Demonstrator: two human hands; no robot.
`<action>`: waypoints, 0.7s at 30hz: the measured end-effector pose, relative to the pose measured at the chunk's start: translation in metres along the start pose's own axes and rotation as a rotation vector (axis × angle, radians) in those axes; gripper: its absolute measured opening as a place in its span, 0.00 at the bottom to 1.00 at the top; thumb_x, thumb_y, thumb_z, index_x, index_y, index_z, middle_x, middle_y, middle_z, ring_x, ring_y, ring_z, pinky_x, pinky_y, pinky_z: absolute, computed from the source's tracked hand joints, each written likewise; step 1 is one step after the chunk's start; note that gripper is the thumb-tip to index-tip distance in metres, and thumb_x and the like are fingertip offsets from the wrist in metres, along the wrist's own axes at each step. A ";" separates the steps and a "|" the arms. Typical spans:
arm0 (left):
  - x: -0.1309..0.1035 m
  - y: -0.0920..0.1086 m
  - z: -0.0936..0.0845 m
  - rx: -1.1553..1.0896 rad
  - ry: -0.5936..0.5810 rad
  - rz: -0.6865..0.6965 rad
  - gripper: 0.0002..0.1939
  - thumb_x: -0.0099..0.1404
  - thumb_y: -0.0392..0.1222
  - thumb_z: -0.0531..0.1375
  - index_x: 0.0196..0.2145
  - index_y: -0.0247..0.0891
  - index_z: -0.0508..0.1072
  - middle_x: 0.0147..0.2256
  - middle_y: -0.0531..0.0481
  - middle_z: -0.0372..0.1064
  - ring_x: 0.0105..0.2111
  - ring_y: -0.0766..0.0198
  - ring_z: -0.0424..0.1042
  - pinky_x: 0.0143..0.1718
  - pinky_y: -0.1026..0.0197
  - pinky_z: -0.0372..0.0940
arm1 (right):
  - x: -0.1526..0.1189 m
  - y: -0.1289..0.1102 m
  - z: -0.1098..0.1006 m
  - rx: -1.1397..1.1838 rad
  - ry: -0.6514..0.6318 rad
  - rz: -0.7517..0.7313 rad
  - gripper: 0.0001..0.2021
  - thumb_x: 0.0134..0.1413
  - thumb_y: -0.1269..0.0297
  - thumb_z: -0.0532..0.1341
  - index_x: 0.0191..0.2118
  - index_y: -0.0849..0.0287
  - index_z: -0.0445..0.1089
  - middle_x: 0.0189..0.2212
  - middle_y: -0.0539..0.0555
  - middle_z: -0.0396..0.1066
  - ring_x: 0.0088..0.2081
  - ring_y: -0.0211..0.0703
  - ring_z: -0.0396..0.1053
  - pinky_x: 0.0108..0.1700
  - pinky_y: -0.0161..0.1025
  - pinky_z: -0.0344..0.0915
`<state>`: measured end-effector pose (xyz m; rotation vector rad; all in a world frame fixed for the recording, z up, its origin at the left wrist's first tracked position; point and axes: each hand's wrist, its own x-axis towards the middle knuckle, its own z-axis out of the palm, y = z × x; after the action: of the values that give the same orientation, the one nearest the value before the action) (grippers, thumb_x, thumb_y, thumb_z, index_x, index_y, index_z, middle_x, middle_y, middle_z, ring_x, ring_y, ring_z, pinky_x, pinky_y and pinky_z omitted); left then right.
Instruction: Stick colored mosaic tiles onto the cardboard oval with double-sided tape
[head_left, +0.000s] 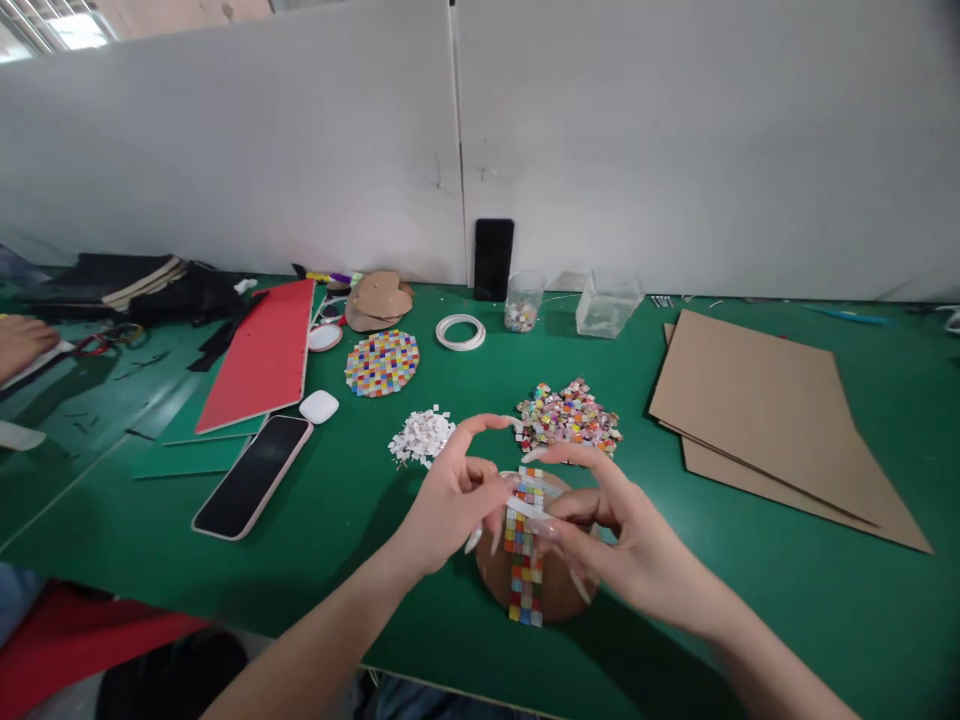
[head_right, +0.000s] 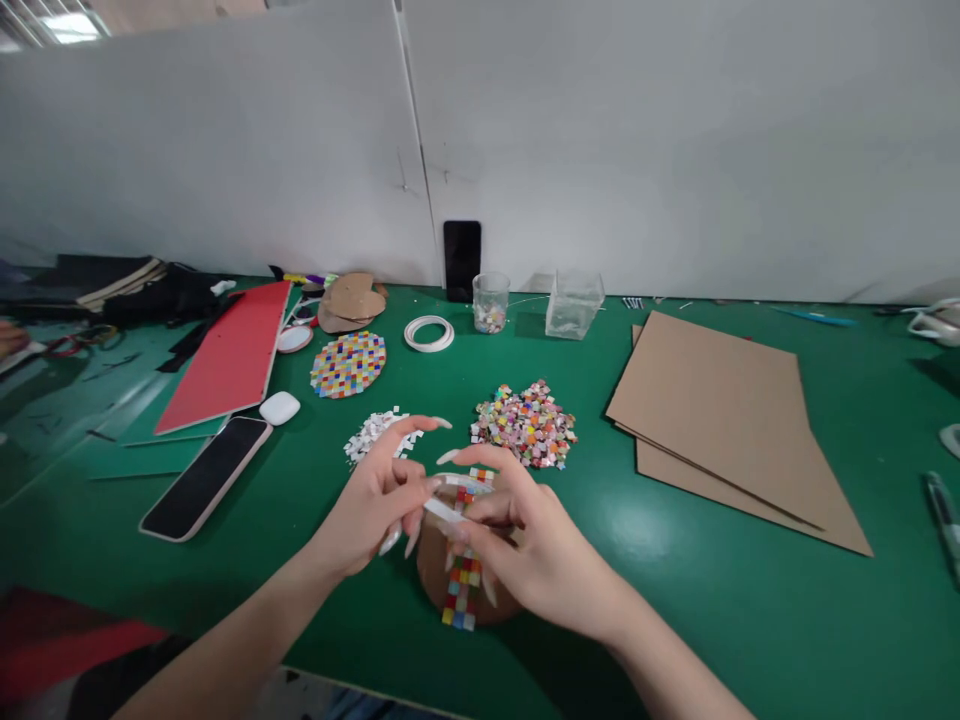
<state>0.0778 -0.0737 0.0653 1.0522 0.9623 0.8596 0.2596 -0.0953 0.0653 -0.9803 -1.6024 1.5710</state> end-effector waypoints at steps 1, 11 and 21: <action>-0.005 0.002 0.001 0.001 -0.035 -0.014 0.23 0.59 0.37 0.59 0.51 0.42 0.57 0.14 0.63 0.58 0.12 0.75 0.57 0.14 0.73 0.55 | -0.002 -0.003 -0.005 0.032 -0.059 0.022 0.19 0.57 0.65 0.56 0.53 0.53 0.51 0.24 0.48 0.71 0.17 0.32 0.62 0.18 0.29 0.60; -0.016 0.003 0.006 -0.263 -0.165 -0.196 0.13 0.55 0.31 0.56 0.39 0.40 0.62 0.10 0.64 0.56 0.08 0.78 0.45 0.09 0.75 0.42 | -0.010 -0.006 -0.045 0.175 -0.270 0.091 0.17 0.54 0.65 0.60 0.47 0.54 0.53 0.23 0.49 0.73 0.14 0.29 0.61 0.13 0.24 0.54; -0.004 0.004 0.006 -0.159 -0.062 -0.058 0.15 0.64 0.44 0.55 0.47 0.40 0.59 0.18 0.60 0.60 0.15 0.75 0.56 0.17 0.72 0.51 | 0.006 0.012 -0.042 0.380 0.221 0.026 0.12 0.53 0.54 0.59 0.32 0.56 0.59 0.16 0.41 0.53 0.15 0.28 0.44 0.17 0.30 0.41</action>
<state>0.0817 -0.0781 0.0716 0.9059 0.8540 0.8361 0.2936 -0.0700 0.0552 -0.9288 -1.0941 1.6432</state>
